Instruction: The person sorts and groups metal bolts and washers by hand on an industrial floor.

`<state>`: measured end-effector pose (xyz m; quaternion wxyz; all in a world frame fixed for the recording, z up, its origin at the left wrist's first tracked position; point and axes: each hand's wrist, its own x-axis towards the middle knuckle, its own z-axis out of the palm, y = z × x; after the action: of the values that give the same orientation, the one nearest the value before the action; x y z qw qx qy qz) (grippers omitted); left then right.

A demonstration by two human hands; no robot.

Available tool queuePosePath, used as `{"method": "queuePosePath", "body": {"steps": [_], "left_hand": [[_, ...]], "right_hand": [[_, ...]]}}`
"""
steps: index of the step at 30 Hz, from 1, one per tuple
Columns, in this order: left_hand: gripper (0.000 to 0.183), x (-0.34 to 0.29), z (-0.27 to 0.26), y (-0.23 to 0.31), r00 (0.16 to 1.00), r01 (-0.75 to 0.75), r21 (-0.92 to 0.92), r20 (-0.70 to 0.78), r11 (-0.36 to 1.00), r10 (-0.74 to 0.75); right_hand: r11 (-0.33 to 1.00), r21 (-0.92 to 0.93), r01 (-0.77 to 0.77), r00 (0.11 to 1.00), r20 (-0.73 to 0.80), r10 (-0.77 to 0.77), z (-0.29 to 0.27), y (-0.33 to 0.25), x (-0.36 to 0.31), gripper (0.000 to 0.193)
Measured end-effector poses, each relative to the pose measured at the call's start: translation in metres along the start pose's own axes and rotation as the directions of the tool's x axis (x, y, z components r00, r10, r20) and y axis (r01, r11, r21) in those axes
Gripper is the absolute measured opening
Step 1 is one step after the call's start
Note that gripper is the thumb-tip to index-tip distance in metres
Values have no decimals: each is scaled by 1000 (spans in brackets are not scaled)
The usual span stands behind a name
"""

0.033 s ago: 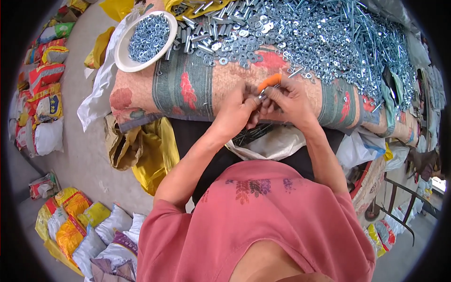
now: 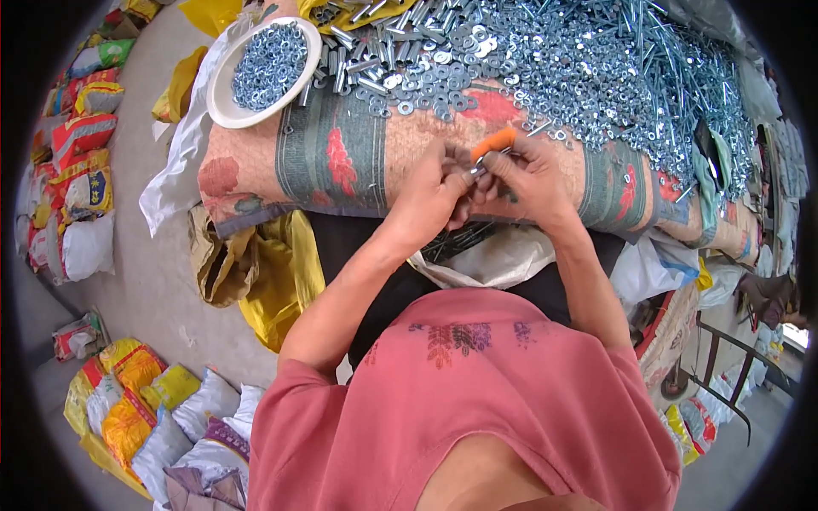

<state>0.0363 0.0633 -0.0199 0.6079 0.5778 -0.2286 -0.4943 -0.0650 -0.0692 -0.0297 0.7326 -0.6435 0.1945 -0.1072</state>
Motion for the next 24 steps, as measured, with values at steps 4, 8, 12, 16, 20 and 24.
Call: {"method": "queuePosePath", "body": {"steps": [4,8,12,16,20,24], "left_hand": [[21,0,-16,6,996,0,33,91,999,-3],[22,-3,-22,-3,990,38,-71,138,997,-28],[21,-4,-12,-12,981,76,-96,184,993,-57],[18,-4,-6,-12,989,81,-74,127,994,-72],[18,-8,-12,-18,995,84,-133,69,988,-75],[19,-6,-4,-23,995,-26,-134,96,991,39]], "right_hand": [[979,202,12,993,-115,11,-21,-6,2,11],[939,326,113,970,-242,-32,-31,-12,4,11],[999,28,38,973,-228,-31,-25,-10,4,10],[988,-137,66,963,-252,-99,-18,-24,4,10],[980,-117,163,883,-425,-197,-34,-27,10,10],[990,-66,121,928,-347,-137,-21,-18,5,12]]}}
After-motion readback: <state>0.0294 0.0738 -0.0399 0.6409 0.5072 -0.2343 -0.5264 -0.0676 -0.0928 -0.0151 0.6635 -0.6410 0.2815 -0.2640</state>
